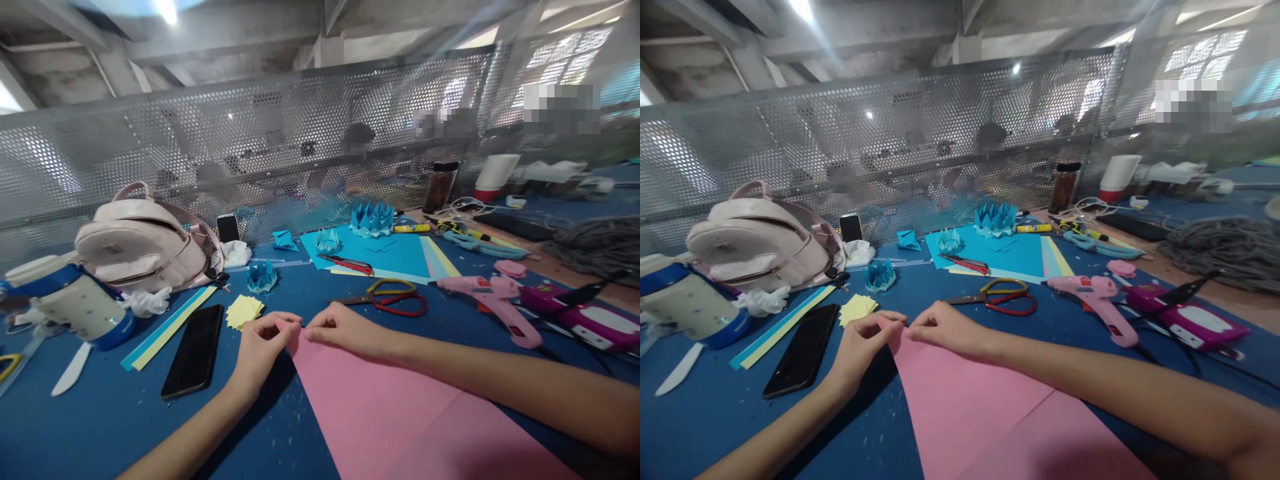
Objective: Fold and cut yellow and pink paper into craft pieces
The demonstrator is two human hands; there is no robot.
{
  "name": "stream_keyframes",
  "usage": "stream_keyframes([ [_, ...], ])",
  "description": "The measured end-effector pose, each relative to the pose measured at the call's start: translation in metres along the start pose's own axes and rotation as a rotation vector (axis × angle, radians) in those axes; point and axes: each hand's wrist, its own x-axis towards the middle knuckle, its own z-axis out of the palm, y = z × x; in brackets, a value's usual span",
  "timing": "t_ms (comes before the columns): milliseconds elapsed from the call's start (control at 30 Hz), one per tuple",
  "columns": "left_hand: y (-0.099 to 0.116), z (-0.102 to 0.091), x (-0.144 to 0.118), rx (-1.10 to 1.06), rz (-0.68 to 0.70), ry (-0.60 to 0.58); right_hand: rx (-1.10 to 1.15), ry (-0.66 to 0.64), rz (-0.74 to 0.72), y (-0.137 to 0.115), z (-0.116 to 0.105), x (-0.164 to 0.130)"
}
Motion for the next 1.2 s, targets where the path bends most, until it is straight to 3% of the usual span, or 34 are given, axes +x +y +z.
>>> stream_keyframes([
  [267,0.010,-0.017,0.011,-0.074,0.034,0.069,-0.121,0.009,0.023,-0.014,-0.005,0.003],
  [600,0.007,-0.048,0.034,-0.242,0.019,0.191,-0.220,0.057,0.121,0.012,-0.035,-0.052],
  [833,0.006,-0.051,0.035,-0.241,-0.021,0.194,-0.196,0.149,0.152,0.021,-0.042,-0.081],
  [1033,0.013,-0.037,0.013,-0.299,-0.130,0.062,-0.122,0.218,0.112,0.031,-0.045,-0.088],
  [1200,0.008,-0.023,-0.028,-0.166,-0.248,-0.243,-0.099,0.209,0.099,0.037,-0.046,-0.094],
])
